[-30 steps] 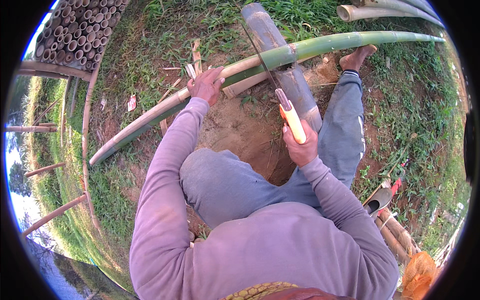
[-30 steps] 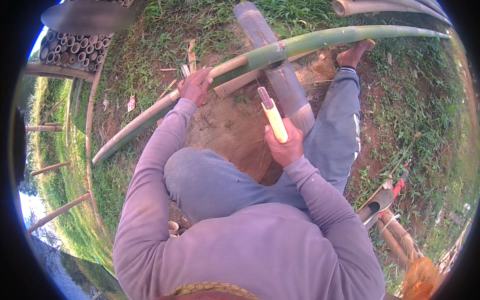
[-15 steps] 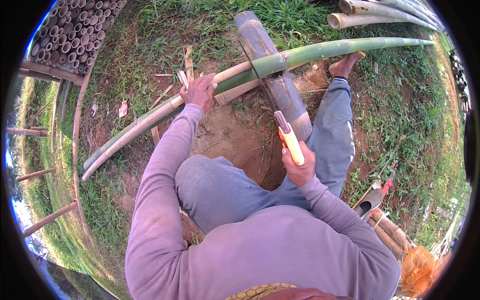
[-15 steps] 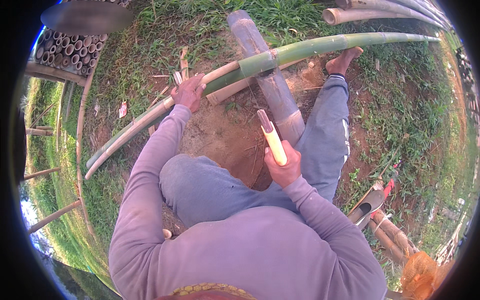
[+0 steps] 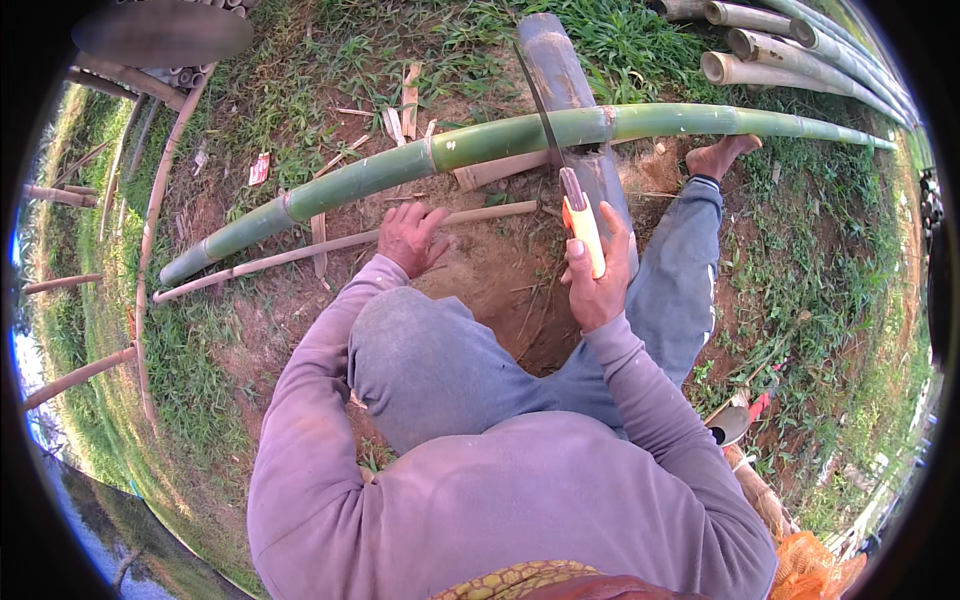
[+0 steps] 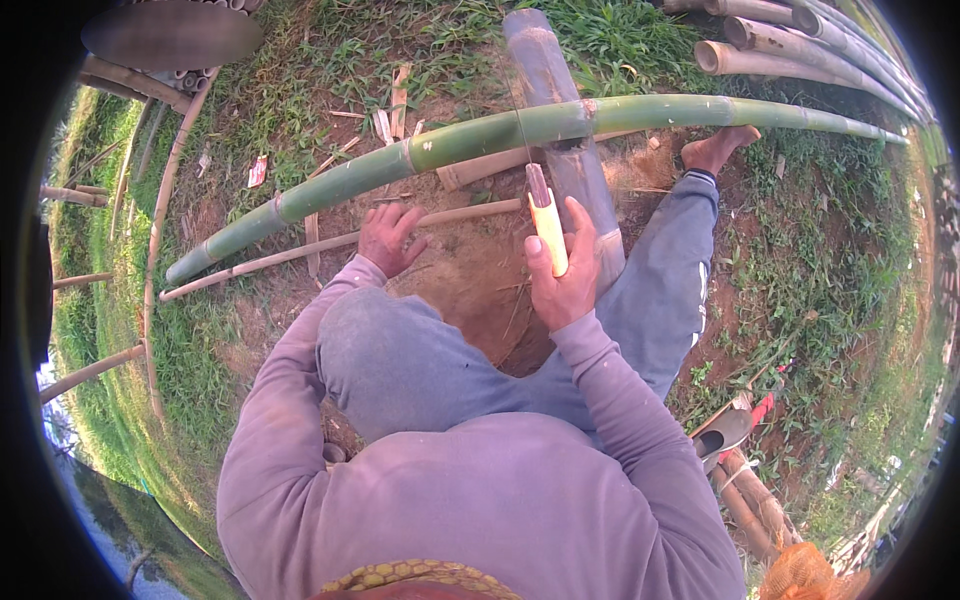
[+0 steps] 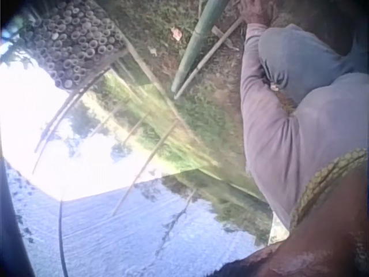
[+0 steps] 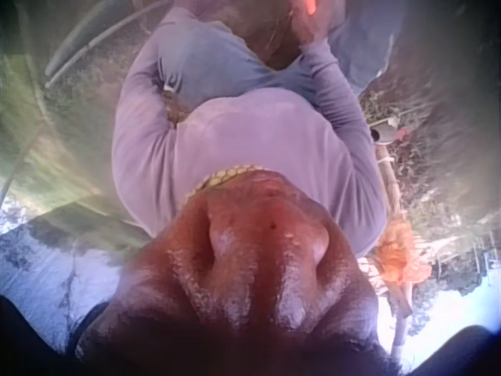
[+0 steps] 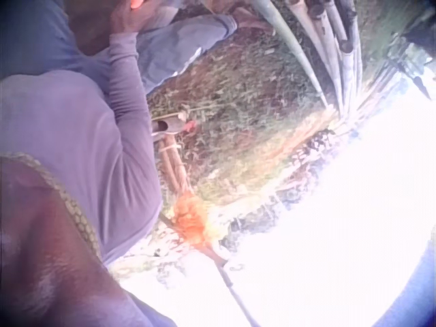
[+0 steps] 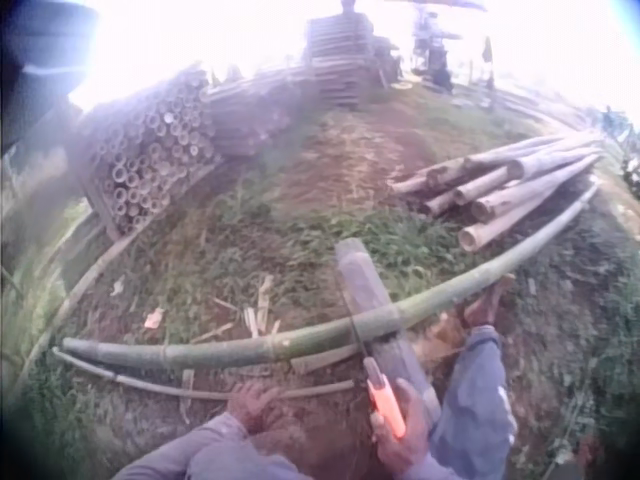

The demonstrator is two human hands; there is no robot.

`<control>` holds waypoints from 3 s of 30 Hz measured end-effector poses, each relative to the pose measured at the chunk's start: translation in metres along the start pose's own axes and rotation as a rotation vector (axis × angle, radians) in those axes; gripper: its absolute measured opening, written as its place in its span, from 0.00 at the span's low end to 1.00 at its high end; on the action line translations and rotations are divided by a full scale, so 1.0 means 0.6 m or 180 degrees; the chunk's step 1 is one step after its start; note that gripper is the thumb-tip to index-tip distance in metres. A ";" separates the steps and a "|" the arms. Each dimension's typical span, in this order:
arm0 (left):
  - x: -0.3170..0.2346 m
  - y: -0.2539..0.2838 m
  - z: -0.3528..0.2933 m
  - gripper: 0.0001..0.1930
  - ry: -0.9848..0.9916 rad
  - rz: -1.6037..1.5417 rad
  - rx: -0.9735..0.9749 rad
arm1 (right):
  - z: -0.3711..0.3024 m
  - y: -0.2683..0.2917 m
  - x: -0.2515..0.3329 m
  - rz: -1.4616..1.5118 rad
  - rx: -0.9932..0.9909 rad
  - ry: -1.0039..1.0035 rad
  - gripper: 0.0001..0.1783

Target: The person sits on the ground and uses a hand saw to cut long bamboo poles into shorter sections. The person positions each pole on a support, saws through it, and places the cut pieces aside.

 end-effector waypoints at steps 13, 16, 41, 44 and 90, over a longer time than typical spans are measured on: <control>0.209 0.087 0.089 0.40 0.1799 0.0480 0.0689 | -0.003 -0.007 0.027 -0.0140 -0.0091 0.0230 0.33; 0.210 0.089 0.093 0.39 0.1807 0.0473 0.0640 | 0.003 -0.010 0.017 -0.0648 -0.0110 0.0482 0.32; 0.201 0.101 0.082 0.36 0.2039 0.0400 0.0788 | -0.168 0.054 0.035 -0.0076 0.0322 -0.0227 0.34; 0.203 0.104 0.077 0.37 0.2076 0.0360 0.0666 | -0.061 0.007 0.028 0.0016 0.0125 -0.0063 0.33; 0.205 0.101 0.082 0.36 0.1924 0.0357 0.0441 | -0.115 0.069 0.047 -0.0301 0.0276 -0.0048 0.29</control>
Point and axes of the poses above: each hand's wrist, its own z-axis towards the middle knuckle, its own y-axis out of the back of the hand, x = y × z, the point moved 9 cm from there along z, towards the middle knuckle, and after that the axes turned 13 degrees about -z, right-handed, at the moved point
